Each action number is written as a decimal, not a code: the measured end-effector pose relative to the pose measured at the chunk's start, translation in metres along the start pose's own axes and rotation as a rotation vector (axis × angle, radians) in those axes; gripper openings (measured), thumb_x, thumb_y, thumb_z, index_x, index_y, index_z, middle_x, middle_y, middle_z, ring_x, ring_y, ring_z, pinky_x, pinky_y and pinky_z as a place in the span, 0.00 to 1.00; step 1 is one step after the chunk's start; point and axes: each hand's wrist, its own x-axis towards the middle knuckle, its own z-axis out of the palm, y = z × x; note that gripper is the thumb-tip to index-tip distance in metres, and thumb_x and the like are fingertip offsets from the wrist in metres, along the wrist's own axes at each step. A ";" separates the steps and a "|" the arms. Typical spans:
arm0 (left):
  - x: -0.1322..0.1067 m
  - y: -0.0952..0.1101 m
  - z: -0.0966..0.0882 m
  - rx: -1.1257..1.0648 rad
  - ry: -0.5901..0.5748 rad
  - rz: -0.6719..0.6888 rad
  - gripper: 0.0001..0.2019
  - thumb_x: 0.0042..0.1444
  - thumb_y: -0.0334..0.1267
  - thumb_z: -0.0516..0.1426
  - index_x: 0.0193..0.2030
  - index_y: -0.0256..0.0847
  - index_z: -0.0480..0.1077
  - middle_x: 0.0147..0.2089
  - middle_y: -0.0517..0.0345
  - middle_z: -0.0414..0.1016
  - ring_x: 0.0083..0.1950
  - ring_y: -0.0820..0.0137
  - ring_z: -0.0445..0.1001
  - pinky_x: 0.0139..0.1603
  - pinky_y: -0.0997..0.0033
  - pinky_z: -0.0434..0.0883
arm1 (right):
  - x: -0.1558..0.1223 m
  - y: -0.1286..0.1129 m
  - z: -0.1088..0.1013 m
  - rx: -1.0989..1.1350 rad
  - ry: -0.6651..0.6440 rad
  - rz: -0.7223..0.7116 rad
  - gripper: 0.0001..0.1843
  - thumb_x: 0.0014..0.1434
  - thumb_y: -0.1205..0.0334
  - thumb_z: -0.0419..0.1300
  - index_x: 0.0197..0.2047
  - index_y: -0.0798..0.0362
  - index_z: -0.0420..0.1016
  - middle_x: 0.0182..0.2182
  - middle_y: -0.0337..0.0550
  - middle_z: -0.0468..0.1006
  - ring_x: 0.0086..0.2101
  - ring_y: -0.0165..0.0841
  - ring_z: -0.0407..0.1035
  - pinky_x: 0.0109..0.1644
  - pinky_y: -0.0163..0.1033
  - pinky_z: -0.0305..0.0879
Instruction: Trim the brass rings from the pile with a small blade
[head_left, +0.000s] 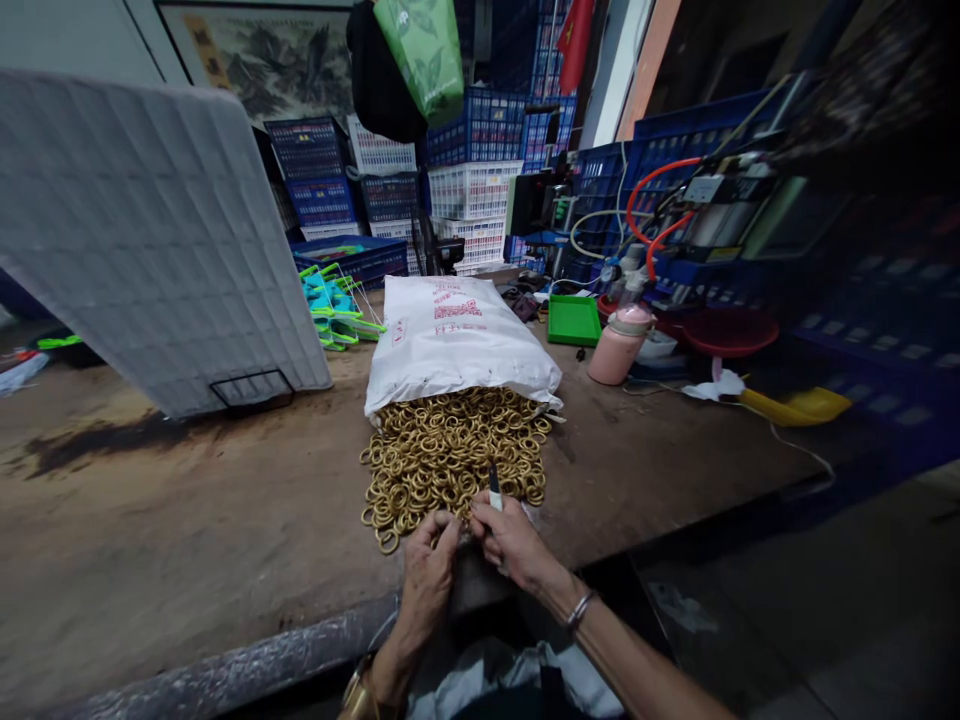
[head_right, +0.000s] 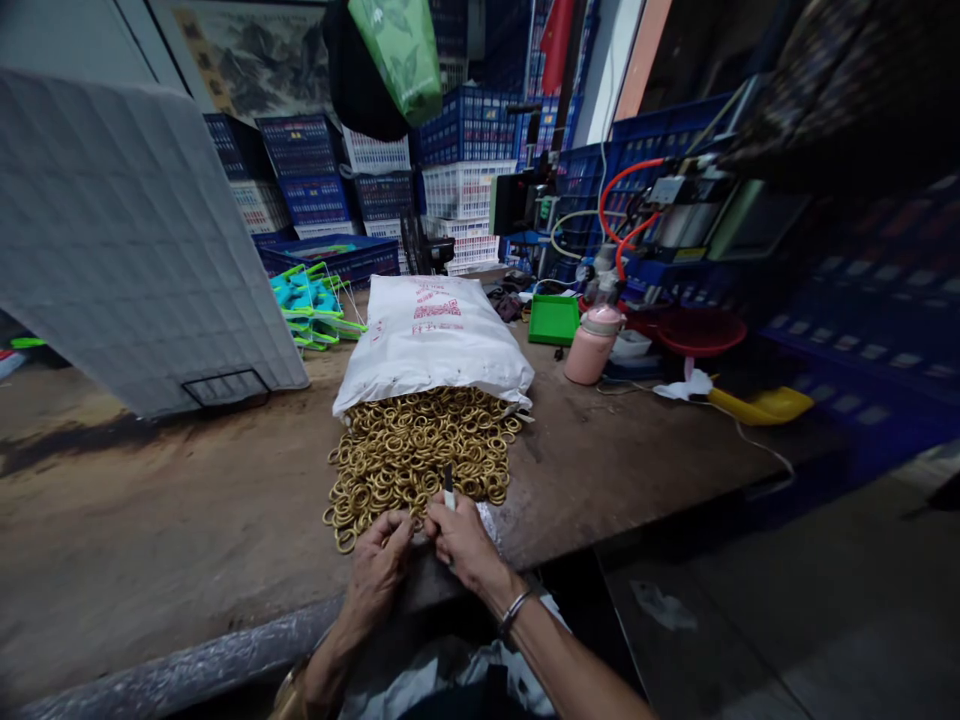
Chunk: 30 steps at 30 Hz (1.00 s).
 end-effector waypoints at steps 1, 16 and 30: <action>0.001 -0.001 -0.001 0.025 0.005 0.025 0.14 0.43 0.48 0.58 0.23 0.37 0.67 0.19 0.64 0.64 0.22 0.76 0.60 0.23 0.77 0.58 | 0.002 0.001 -0.001 -0.122 0.052 -0.049 0.05 0.46 0.60 0.51 0.25 0.51 0.56 0.15 0.27 0.59 0.13 0.21 0.46 0.16 0.29 0.45; 0.003 0.014 -0.006 -0.124 -0.126 -0.143 0.16 0.45 0.49 0.58 0.24 0.37 0.64 0.16 0.69 0.57 0.16 0.82 0.49 0.17 0.80 0.49 | -0.003 -0.018 -0.001 -0.437 -0.142 -0.354 0.08 0.53 0.59 0.50 0.28 0.54 0.66 0.18 0.32 0.61 0.21 0.25 0.55 0.26 0.30 0.53; -0.002 0.007 -0.005 0.009 -0.068 0.083 0.10 0.47 0.43 0.57 0.27 0.38 0.66 0.24 0.63 0.65 0.26 0.75 0.62 0.28 0.77 0.61 | -0.001 -0.011 0.000 -0.456 -0.021 -0.313 0.13 0.50 0.53 0.53 0.23 0.54 0.64 0.19 0.32 0.61 0.23 0.24 0.55 0.27 0.30 0.53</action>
